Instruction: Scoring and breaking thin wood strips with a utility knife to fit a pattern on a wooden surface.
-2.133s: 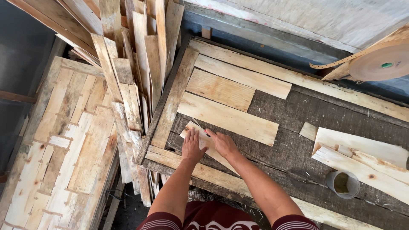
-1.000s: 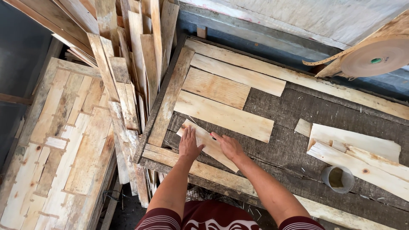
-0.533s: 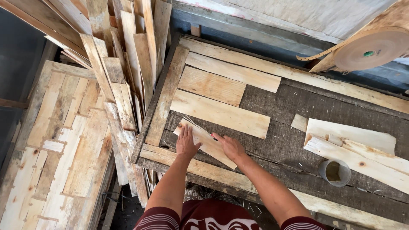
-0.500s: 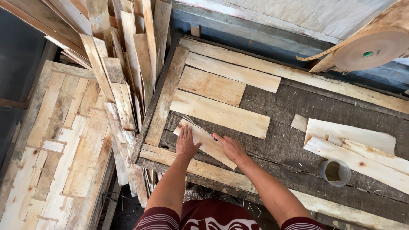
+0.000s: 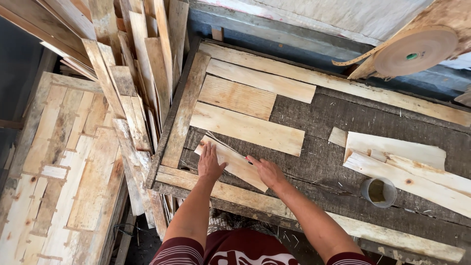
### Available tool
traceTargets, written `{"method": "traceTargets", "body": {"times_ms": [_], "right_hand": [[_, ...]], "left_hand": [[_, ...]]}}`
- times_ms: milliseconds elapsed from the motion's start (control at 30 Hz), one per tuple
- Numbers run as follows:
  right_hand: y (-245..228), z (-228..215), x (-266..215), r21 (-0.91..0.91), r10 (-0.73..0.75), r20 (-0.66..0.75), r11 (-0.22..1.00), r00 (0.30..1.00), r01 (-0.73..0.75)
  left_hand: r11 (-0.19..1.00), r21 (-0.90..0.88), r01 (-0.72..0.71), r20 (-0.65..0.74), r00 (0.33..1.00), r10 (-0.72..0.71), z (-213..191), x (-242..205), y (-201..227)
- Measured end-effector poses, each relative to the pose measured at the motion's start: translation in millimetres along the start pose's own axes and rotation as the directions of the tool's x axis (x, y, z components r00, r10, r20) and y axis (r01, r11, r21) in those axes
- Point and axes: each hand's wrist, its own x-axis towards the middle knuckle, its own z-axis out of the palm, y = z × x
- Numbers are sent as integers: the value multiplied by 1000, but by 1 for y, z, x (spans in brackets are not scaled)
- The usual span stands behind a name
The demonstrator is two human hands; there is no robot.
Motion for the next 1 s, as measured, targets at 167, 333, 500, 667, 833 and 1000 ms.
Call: {"method": "traceTargets", "body": {"times_ms": [167, 333, 500, 667, 833, 1000], "right_hand": [[6, -9, -20, -22, 64, 27, 998, 998, -63], [22, -18, -35, -103, 93, 20, 991, 996, -90], [50, 5, -29, 211, 165, -218, 970, 962, -119], [39, -4, -21, 107, 147, -390, 988, 909, -114], [20, -21, -16, 15, 175, -502, 981, 847, -194], [4, -1, 29, 62, -41, -556, 994, 830, 90]], "left_hand": [[1000, -6, -16, -21, 1000, 16, 7, 0, -3], [1000, 7, -27, -36, 999, 28, 9, 4, -4], [999, 32, -36, -11, 999, 37, -1, 1, -3], [998, -39, -53, -53, 997, 51, -10, 2, -11], [977, -90, -191, -232, 958, 166, -10, 28, -32], [982, -39, -183, -162, 971, 174, -42, 52, -28]]}}
